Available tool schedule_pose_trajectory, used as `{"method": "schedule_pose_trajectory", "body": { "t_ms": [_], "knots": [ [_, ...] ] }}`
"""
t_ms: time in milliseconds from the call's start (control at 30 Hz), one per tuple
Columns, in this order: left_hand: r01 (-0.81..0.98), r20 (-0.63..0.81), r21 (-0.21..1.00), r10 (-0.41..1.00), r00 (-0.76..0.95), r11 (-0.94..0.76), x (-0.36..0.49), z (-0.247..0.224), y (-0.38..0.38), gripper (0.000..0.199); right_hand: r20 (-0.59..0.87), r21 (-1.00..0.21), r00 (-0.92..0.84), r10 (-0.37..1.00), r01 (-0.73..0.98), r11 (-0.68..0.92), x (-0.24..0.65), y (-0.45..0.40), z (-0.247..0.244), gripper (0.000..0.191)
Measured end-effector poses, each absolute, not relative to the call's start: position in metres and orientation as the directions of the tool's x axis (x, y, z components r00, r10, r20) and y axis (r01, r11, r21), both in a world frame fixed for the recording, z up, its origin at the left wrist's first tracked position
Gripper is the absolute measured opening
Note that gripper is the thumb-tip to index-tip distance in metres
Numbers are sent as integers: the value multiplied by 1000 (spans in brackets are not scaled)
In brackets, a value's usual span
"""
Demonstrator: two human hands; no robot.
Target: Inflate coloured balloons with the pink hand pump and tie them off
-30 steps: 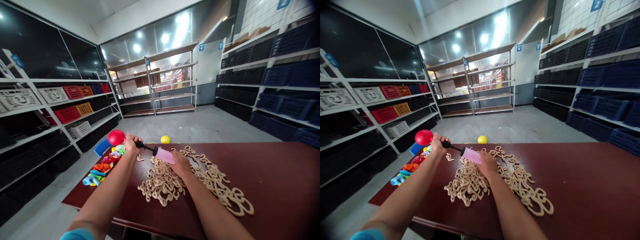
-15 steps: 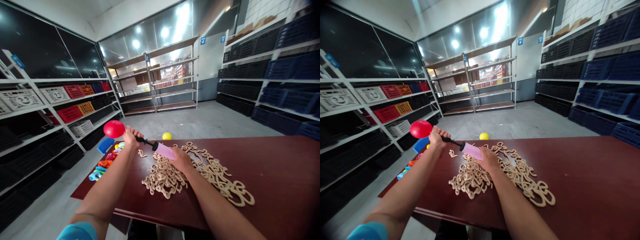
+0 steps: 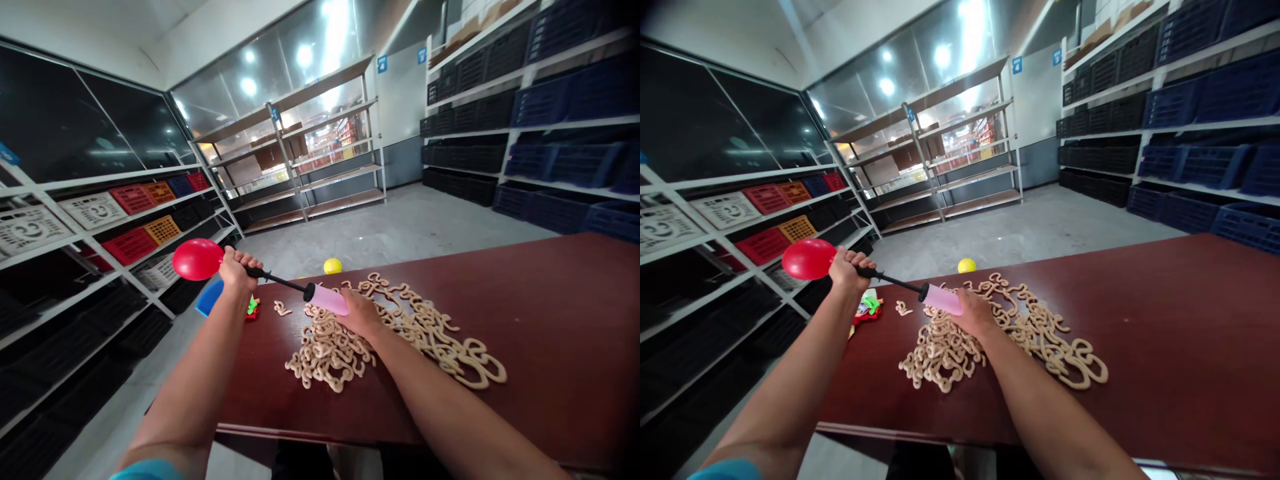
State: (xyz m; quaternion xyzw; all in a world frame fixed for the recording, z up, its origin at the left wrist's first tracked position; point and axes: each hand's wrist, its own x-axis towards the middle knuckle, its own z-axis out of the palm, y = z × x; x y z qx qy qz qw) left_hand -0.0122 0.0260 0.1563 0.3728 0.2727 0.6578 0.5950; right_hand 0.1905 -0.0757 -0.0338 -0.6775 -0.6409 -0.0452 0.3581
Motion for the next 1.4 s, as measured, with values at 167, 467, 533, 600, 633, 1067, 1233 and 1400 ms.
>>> {"method": "schedule_pose_trajectory", "body": {
  "t_ms": [167,467,533,600,633,1067,1233,1400],
  "knots": [
    [-576,113,813,993,14,-85,22,122,17,42,516,-445,191,835,893,71,189,-76,-32,34],
    [-603,93,797,993,68,-33,48,85,5,42,487,-459,173,856,884,83,189,-79,-28,39],
    [-598,68,802,996,65,-16,40,90,5,42,489,-450,175,855,890,76,186,-80,-26,36],
    [-593,60,805,997,53,-17,30,99,6,43,488,-437,170,856,897,71,183,-80,-23,34],
    [-594,64,804,997,44,-25,25,104,6,43,487,-431,161,858,899,76,183,-81,-22,34],
    [-565,139,810,988,-70,-155,-38,182,34,34,505,-475,164,847,873,114,184,-74,-30,36],
    [-577,120,807,991,-54,-129,-4,155,25,38,487,-486,181,854,869,93,188,-75,-32,36],
    [-565,74,823,997,7,-57,37,115,13,42,467,-500,201,861,863,69,188,-78,-29,37]
  ]
}}
